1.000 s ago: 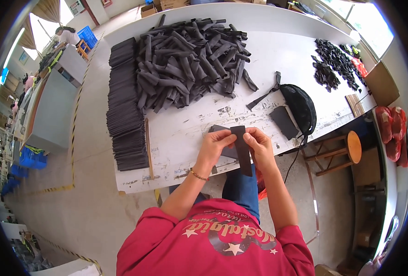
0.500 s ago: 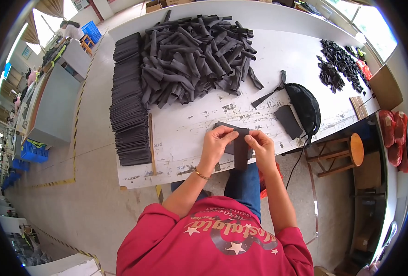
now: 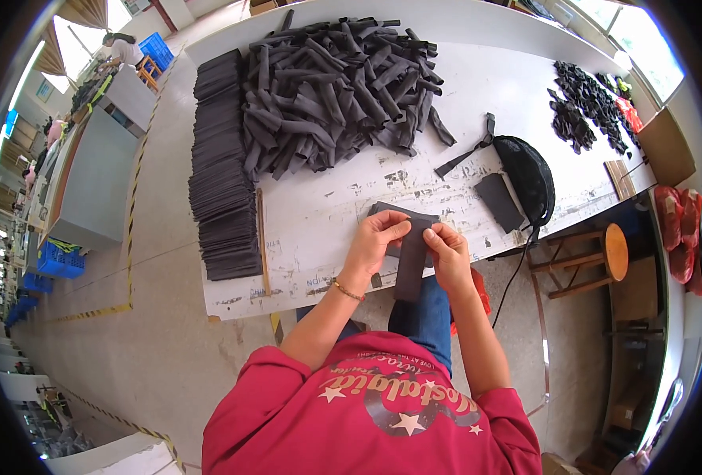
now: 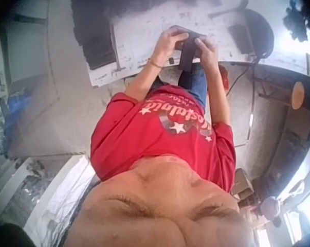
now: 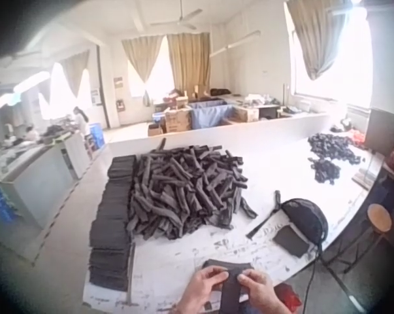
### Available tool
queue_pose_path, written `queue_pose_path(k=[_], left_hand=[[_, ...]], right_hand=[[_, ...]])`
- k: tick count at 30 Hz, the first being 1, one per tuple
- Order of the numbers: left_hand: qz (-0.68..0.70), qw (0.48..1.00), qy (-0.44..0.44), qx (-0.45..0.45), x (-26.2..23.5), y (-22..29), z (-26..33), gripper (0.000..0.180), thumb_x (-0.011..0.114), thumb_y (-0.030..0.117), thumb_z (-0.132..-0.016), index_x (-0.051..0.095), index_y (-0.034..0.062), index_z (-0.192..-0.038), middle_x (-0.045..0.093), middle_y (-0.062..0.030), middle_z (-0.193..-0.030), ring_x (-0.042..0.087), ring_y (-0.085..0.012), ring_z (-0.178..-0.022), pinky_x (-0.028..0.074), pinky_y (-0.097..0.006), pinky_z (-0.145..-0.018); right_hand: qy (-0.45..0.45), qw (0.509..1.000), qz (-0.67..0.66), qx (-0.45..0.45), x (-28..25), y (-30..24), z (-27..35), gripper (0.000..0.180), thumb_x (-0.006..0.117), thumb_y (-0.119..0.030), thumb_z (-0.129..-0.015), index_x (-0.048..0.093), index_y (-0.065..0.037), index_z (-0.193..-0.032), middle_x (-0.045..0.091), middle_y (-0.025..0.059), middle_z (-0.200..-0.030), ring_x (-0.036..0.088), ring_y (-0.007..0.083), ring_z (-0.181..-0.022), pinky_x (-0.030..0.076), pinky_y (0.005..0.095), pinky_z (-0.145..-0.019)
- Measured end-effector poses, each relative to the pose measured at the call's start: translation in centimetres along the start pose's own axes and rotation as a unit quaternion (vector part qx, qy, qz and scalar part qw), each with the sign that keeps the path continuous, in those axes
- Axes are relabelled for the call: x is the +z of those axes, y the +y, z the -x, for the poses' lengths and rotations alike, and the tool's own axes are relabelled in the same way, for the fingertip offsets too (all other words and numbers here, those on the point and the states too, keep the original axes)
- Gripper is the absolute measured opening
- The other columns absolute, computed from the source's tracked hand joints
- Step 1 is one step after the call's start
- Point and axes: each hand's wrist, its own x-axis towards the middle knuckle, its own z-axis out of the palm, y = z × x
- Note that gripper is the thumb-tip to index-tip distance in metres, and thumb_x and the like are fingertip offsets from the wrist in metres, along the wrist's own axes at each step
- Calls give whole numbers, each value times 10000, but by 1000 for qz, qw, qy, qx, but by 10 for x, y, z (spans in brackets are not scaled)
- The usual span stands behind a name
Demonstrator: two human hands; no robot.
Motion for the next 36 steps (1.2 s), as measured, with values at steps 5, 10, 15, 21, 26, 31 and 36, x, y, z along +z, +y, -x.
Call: queue_pose_path(k=[5,10,15,21,26,31,36], left_hand=[[46,998,-26,-36,-8,-3,-4,123,717,134,-856,695,48,-941,672,7,-837,579,-61,-713,436,-212,-623],[45,999,-17,-15,9,2,0,174,691,205,-891,683,41,-951,656,14,-814,565,-55,-712,432,-211,-630],[-77,996,7,51,5,1,-1,204,673,247,-908,670,45,-935,615,34,-758,522,-44,-654,417,-209,-595],[-164,985,-24,55,8,14,-7,246,649,265,-925,665,26,-866,594,38,-707,492,-40,-610,399,-201,-562],[-62,998,-4,19,7,9,-2,227,658,227,-914,678,14,-838,593,29,-678,502,-50,-593,422,-206,-560],[-248,968,-21,-6,-5,6,11,174,668,181,-905,678,14,-856,615,9,-690,559,-65,-614,466,-219,-583],[-73,993,-90,-32,-15,-7,4,152,671,172,-901,682,21,-891,643,-6,-742,578,-69,-640,479,-221,-600]], right_hand=[[63,996,-52,19,22,-3,2,61,614,-95,-926,637,-52,-962,645,-20,-876,584,59,-787,460,212,-724],[80,993,-78,-40,7,9,1,57,645,-78,-907,628,-68,-961,645,-21,-878,575,42,-768,442,184,-688],[86,995,-32,-48,8,6,2,58,653,-78,-904,623,-77,-953,621,-36,-842,541,34,-722,413,181,-652],[75,996,-2,-36,20,-3,5,40,639,-84,-914,613,-89,-943,606,-49,-830,513,24,-702,392,176,-636],[100,994,-5,-43,12,0,0,45,637,-99,-919,609,-86,-952,594,-53,-817,508,22,-698,392,178,-634],[107,994,32,-4,14,-7,1,79,621,-146,-940,616,-77,-979,568,-60,-787,490,24,-670,383,182,-607],[-7,995,-33,95,-6,-2,9,146,612,-165,-947,614,-45,-1029,645,0,-878,629,91,-801,519,252,-734]])
